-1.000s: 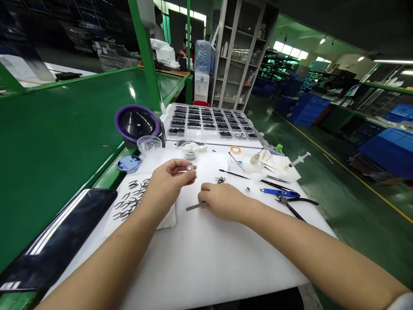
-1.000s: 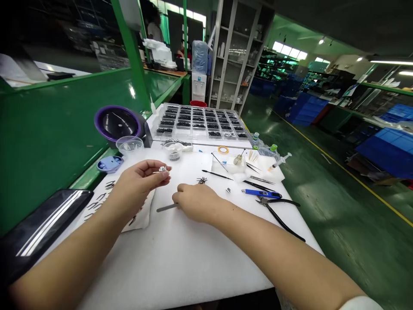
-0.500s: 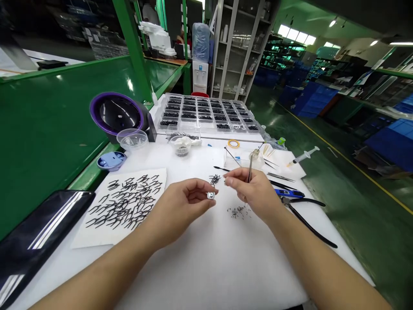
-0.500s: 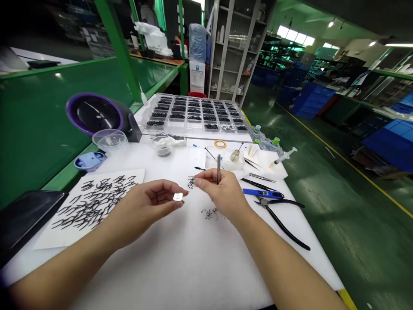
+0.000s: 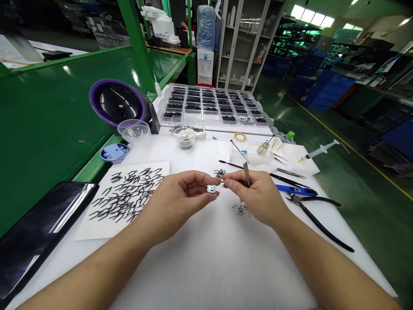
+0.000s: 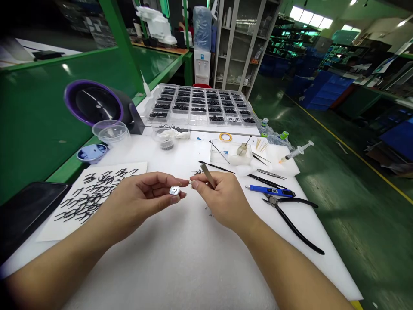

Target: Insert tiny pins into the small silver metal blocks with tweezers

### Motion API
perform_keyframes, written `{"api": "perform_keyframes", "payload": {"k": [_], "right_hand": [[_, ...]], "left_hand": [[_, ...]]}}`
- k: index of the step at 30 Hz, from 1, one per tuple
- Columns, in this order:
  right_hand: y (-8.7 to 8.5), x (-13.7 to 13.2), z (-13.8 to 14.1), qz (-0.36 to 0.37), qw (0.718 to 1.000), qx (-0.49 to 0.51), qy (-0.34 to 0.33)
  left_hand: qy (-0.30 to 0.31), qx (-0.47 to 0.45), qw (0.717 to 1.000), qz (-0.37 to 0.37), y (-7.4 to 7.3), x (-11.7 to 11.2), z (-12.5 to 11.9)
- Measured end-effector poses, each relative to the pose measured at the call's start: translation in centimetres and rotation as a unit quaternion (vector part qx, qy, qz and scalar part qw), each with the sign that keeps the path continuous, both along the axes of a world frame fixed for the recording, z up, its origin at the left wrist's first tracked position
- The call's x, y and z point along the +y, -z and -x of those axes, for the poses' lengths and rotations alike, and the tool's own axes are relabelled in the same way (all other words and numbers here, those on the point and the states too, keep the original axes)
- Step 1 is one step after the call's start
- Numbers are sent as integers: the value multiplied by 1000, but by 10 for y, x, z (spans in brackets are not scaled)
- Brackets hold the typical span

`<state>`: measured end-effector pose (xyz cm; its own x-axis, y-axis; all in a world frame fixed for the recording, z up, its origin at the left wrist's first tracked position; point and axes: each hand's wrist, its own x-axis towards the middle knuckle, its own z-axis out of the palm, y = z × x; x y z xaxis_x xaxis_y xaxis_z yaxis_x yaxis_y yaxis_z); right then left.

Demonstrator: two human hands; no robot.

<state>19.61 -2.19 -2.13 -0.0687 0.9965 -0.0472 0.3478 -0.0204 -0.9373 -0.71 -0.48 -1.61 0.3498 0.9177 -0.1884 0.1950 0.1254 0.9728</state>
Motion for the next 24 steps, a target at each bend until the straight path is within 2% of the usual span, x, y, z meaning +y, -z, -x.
{"api": "perform_keyframes", "payload": {"k": [10,15,17,24], "right_hand": [[-2,-2,1,12,999,-48,-1],[-9,-9,0,-80,991,-107,-1],[-12,-13,2,-93,990,-103,-1],[-15,-20,13,1,997,-68,32]], "left_hand": [[15,41,999,-11,0,0,1],[8,68,996,-51,1,-1,0],[5,63,996,-58,2,-2,-1],[8,87,983,-164,6,-7,-7]]}}
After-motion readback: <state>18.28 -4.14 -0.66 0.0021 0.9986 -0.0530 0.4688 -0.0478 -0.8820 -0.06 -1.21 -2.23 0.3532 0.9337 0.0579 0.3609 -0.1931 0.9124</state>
